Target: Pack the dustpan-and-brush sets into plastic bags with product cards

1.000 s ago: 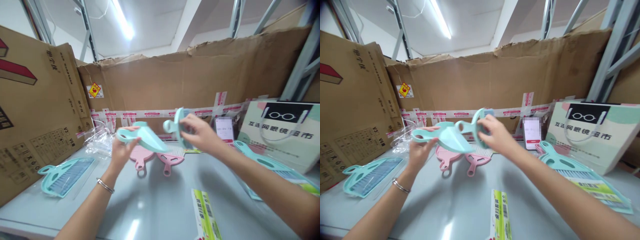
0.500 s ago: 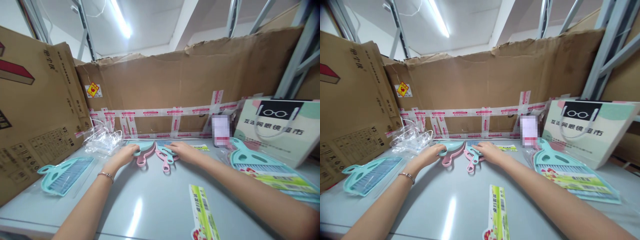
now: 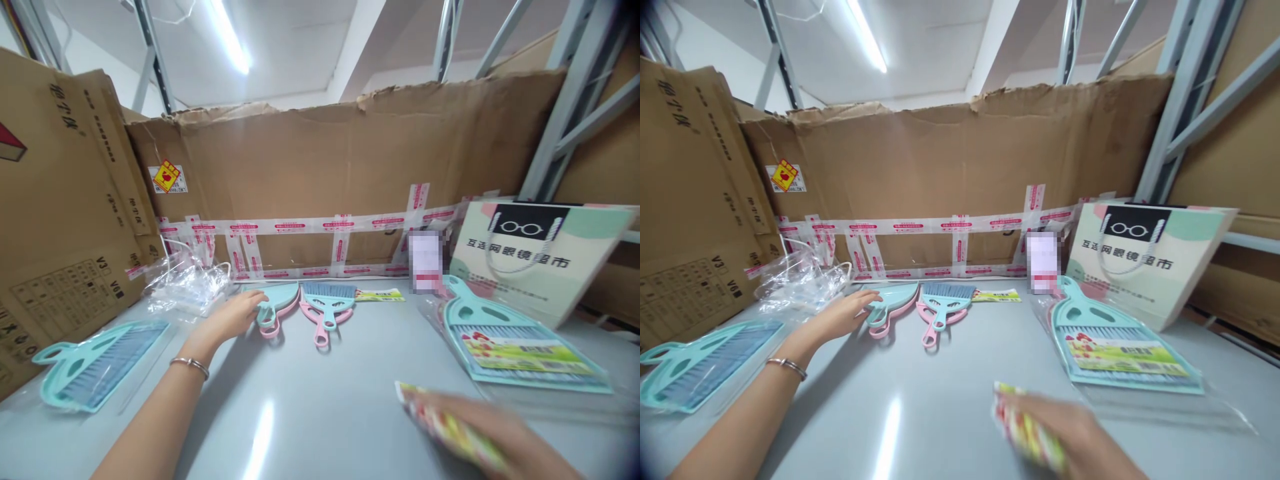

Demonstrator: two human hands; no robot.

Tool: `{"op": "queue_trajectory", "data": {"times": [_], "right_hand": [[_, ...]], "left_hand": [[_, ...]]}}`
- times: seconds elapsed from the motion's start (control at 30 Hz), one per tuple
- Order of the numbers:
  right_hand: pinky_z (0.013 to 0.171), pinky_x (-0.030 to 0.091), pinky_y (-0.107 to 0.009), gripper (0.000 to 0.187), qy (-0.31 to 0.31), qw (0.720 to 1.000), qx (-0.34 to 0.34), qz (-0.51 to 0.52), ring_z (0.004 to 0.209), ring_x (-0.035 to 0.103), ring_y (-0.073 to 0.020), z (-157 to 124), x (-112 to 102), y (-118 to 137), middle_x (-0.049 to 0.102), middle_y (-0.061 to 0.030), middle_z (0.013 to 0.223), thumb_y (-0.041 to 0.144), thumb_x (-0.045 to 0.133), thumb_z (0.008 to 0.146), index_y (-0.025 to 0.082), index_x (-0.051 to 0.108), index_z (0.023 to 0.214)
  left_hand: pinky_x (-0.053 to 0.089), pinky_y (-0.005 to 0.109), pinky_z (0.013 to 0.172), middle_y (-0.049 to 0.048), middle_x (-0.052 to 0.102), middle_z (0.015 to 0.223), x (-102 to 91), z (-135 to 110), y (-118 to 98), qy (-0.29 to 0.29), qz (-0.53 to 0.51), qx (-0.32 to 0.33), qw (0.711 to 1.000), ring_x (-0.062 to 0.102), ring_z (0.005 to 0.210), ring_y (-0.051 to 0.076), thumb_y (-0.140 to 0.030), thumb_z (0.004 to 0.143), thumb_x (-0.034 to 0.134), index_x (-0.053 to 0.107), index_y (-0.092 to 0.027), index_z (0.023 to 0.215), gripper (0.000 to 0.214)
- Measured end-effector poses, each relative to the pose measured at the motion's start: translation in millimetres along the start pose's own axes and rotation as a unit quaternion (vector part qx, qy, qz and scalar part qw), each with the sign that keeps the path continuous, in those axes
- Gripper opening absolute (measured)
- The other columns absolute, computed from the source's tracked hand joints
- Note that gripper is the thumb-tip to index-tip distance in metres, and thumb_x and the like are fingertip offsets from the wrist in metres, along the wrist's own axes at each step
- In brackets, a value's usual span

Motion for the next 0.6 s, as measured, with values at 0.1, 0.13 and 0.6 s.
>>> {"op": "queue_trajectory", "data": {"times": [0.1, 0.13, 0.6], "right_hand": [[0.087, 0.051, -0.040, 0.036, -0.222, 0.960, -0.091, -0.144, 0.098, 0.062, -0.0241, 50.4, -82.7, 23.5, 0.065, -0.0027, 0.109, 0.022, 0.050, 0.079, 0.034, 0.063, 0.110], [0.093, 0.047, -0.040, 0.036, -0.268, 0.933, -0.145, -0.190, 0.104, 0.059, -0.0233, 65.6, -98.6, 34.6, 0.062, -0.0044, 0.114, 0.021, 0.049, 0.080, 0.030, 0.062, 0.113], [0.088, 0.044, -0.038, 0.037, -0.077, 0.982, 0.075, -0.153, 0.105, 0.056, -0.0245, 95.3, -91.7, -81.6, 0.060, -0.0092, 0.118, 0.034, 0.046, 0.081, 0.021, 0.058, 0.114]], "left_hand": [[0.043, 0.032, 0.085, 0.0059, 0.060, 0.116, 0.9, -1.2, 1.2, 0.008, -0.005, -0.005, 1.000, 0.056, 0.103, 0.023, -0.014, 0.076, 0.040, 0.057, -0.024, 0.109, 0.038], [0.044, 0.031, 0.084, 0.0058, 0.060, 0.115, 2.2, -1.5, 1.2, 0.017, -0.004, -0.007, 1.000, 0.057, 0.102, 0.022, -0.015, 0.077, 0.039, 0.056, -0.024, 0.109, 0.037], [0.042, 0.035, 0.088, 0.0081, 0.058, 0.118, -1.8, -1.0, 8.8, 0.020, -0.017, -0.010, 1.000, 0.054, 0.107, 0.024, -0.019, 0.081, 0.033, 0.055, -0.020, 0.112, 0.038]]}}
Point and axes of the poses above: each hand's wrist, its own z-axis towards the middle knuckle, its own x-axis out of the palm, y = z × x, the point moved 9 cm from there along z, towards the middle knuckle
